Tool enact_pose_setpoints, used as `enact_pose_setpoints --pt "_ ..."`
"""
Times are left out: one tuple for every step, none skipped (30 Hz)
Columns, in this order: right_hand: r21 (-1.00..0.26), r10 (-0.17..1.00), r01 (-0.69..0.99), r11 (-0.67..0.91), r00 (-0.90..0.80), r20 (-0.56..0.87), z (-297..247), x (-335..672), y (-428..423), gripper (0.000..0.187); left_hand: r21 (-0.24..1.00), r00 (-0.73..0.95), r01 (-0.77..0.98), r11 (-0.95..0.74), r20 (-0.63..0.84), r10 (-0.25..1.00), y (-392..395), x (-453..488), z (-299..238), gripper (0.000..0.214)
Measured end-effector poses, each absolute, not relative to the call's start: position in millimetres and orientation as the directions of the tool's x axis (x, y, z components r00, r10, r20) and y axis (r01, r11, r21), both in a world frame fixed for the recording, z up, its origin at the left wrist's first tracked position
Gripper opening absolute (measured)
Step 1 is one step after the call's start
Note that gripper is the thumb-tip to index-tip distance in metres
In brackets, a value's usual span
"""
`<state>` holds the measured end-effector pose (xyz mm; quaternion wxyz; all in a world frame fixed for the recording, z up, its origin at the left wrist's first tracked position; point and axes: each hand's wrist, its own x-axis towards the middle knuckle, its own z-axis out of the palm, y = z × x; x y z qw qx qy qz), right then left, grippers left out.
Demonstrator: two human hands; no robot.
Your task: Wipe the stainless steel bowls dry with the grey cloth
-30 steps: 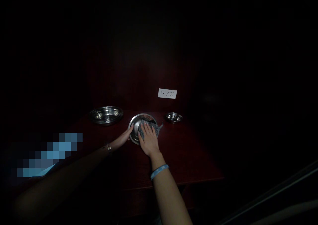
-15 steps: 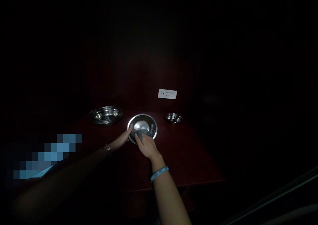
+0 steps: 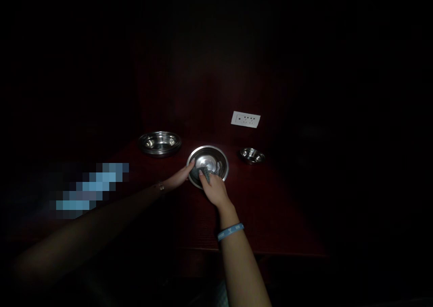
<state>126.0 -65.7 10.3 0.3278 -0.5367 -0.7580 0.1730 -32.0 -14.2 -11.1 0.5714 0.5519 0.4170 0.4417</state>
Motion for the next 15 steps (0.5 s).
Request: enact_pose_setpoints --pt "-0.598 0.924 0.710 0.373 -0.221 0.313 10.9 125.7 -65.8 0.046 0.999 0.251 -0.041 0.019 -0.008 0.968 -15.1 -31.8 -9.6 0.059" --pt "-0.578 0.918 0.719 0.385 -0.237 0.318 11.5 125.5 -66.0 0.042 0.999 0.249 -0.044 0.019 -0.008 0.969 -16.0 -31.6 -8.2 0.058" --pt "-0.557 0.911 0.727 0.401 -0.254 0.324 11.9 125.3 -66.2 0.037 0.999 0.243 -0.048 0.012 0.000 0.970 -16.9 -31.3 -6.9 0.057" --pt "-0.538 0.903 0.732 0.418 -0.274 0.330 12.3 125.3 -66.6 0.031 0.999 0.236 -0.049 0.005 0.007 0.972 -17.6 -31.0 -5.9 0.057" --pt "-0.524 0.894 0.731 0.437 -0.293 0.338 12.6 125.2 -66.9 0.026 0.999 0.231 -0.052 -0.007 0.019 0.973 -18.1 -30.7 -5.4 0.056" --pt "-0.515 0.885 0.726 0.455 -0.309 0.348 12.8 125.2 -67.3 0.023 0.999 0.223 -0.053 -0.013 0.025 0.975 -18.3 -30.3 -5.3 0.056" --pt "-0.515 0.878 0.718 0.468 -0.315 0.359 12.8 125.2 -67.5 0.023 0.998 0.212 -0.055 -0.016 0.028 0.977 -18.2 -30.0 -5.5 0.055" --pt "-0.524 0.875 0.708 0.474 -0.309 0.373 12.5 125.1 -67.5 0.024 0.998 0.202 -0.059 -0.015 0.027 0.979 -18.0 -29.7 -6.0 0.055" --pt "-0.543 0.875 0.696 0.470 -0.287 0.390 11.9 125.1 -67.2 0.026 0.998 0.191 -0.067 -0.008 0.021 0.981 -17.5 -29.4 -6.7 0.054" --pt "-0.574 0.877 0.678 0.459 -0.245 0.413 11.1 125.1 -66.4 0.028 0.997 0.190 -0.079 0.001 0.014 0.982 -17.0 -29.1 -7.4 0.054" --pt "-0.616 0.879 0.651 0.444 -0.181 0.442 10.3 125.3 -65.2 0.029 0.995 0.200 -0.095 0.011 0.009 0.980 -16.4 -28.9 -8.0 0.054" --pt "-0.666 0.877 0.611 0.427 -0.100 0.470 9.6 125.6 -63.6 0.030 0.994 0.212 -0.111 0.018 0.006 0.977 -15.8 -28.7 -8.5 0.054" --pt "-0.721 0.871 0.558 0.410 -0.006 0.491 9.1 126.2 -61.8 0.030 0.992 0.222 -0.127 0.022 0.007 0.975 -15.3 -28.6 -8.9 0.053" --pt "-0.776 0.863 0.492 0.393 0.094 0.497 9.1 126.9 -60.0 0.031 0.990 0.227 -0.138 0.021 0.011 0.974 -14.9 -28.6 -9.2 0.053" --pt "-0.828 0.853 0.417 0.375 0.194 0.485 9.5 127.9 -58.3 0.034 0.989 0.220 -0.145 0.016 0.016 0.975 -14.5 -28.7 -9.4 0.053"
